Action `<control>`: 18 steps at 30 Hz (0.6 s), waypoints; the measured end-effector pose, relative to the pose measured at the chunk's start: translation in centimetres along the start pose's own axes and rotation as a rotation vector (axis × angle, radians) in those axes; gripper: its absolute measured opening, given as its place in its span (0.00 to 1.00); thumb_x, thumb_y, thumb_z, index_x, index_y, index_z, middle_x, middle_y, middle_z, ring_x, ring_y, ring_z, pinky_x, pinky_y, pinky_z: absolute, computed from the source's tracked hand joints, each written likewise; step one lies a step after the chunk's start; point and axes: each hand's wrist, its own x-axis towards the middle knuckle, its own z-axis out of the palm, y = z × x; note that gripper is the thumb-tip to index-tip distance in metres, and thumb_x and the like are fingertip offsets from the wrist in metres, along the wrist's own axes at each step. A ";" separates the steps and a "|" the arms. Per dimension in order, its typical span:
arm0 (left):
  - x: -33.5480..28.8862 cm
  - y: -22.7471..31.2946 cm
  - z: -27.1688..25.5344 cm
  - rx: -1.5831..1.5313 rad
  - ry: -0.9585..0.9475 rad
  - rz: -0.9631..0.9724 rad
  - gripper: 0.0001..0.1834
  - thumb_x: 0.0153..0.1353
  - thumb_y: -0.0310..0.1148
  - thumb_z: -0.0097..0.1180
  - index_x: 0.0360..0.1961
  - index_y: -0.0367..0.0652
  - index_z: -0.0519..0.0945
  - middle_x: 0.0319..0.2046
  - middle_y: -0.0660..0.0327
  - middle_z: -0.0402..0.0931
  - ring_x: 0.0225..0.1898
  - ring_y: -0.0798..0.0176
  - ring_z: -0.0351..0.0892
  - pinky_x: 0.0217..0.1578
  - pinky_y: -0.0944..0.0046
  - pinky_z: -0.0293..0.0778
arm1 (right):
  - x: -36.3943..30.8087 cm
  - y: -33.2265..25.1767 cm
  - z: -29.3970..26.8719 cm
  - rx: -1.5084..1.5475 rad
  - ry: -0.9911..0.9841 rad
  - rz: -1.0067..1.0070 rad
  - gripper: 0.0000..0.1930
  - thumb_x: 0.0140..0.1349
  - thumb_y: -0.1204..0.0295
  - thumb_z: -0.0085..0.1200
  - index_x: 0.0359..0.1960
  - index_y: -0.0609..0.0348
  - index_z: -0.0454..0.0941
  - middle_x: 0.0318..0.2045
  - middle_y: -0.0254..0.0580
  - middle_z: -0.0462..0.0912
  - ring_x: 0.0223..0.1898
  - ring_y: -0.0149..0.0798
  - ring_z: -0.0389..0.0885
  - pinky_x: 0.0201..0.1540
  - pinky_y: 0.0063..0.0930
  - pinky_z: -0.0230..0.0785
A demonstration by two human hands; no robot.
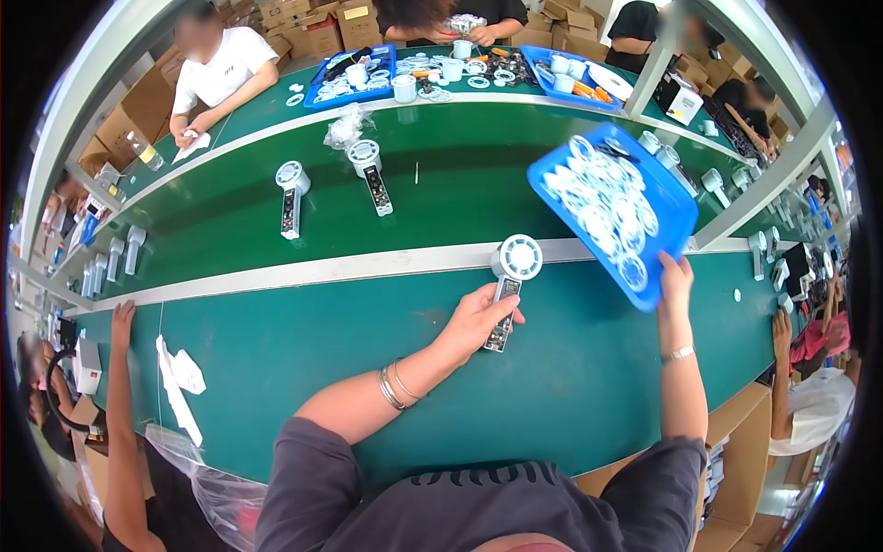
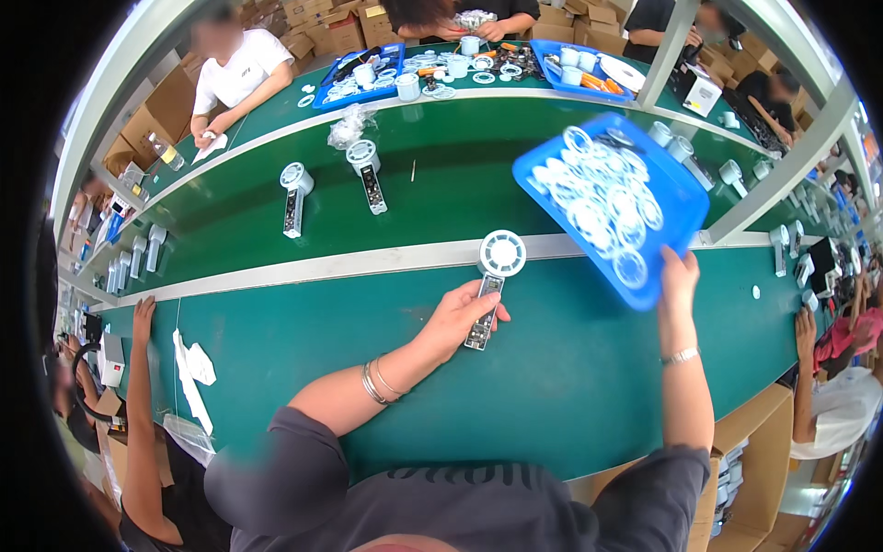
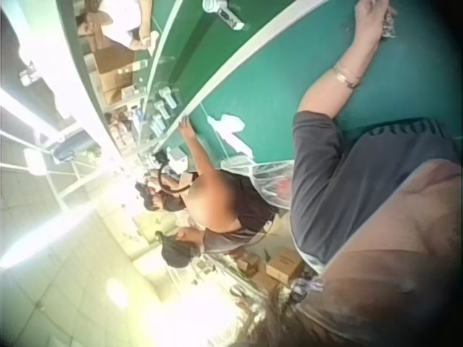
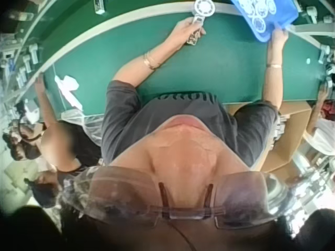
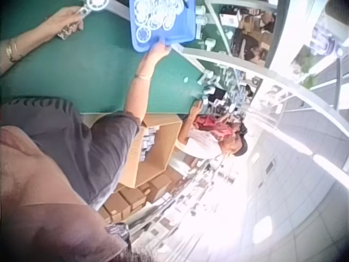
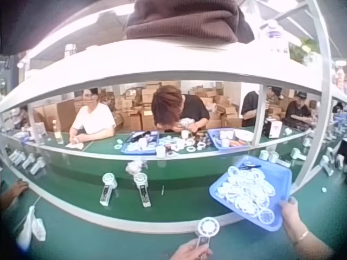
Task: The person assembles small white handheld fans on a green assembly line. They pick up fan bodies and circuit boards, attach the components, and place the finished units into a cardboard box. The person also handles a blue tray containing circular fan blades and other small parts.
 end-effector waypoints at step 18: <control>0.0 -0.3 0.8 -0.043 0.054 -0.012 0.10 0.65 0.36 0.47 0.40 0.40 0.71 0.30 0.61 0.76 0.28 0.75 0.71 0.27 0.74 0.68 | 6.5 3.7 28.9 -0.141 0.292 -0.030 0.21 0.50 0.70 0.52 0.43 0.74 0.66 0.40 0.62 0.77 0.44 0.56 0.77 0.50 0.40 0.67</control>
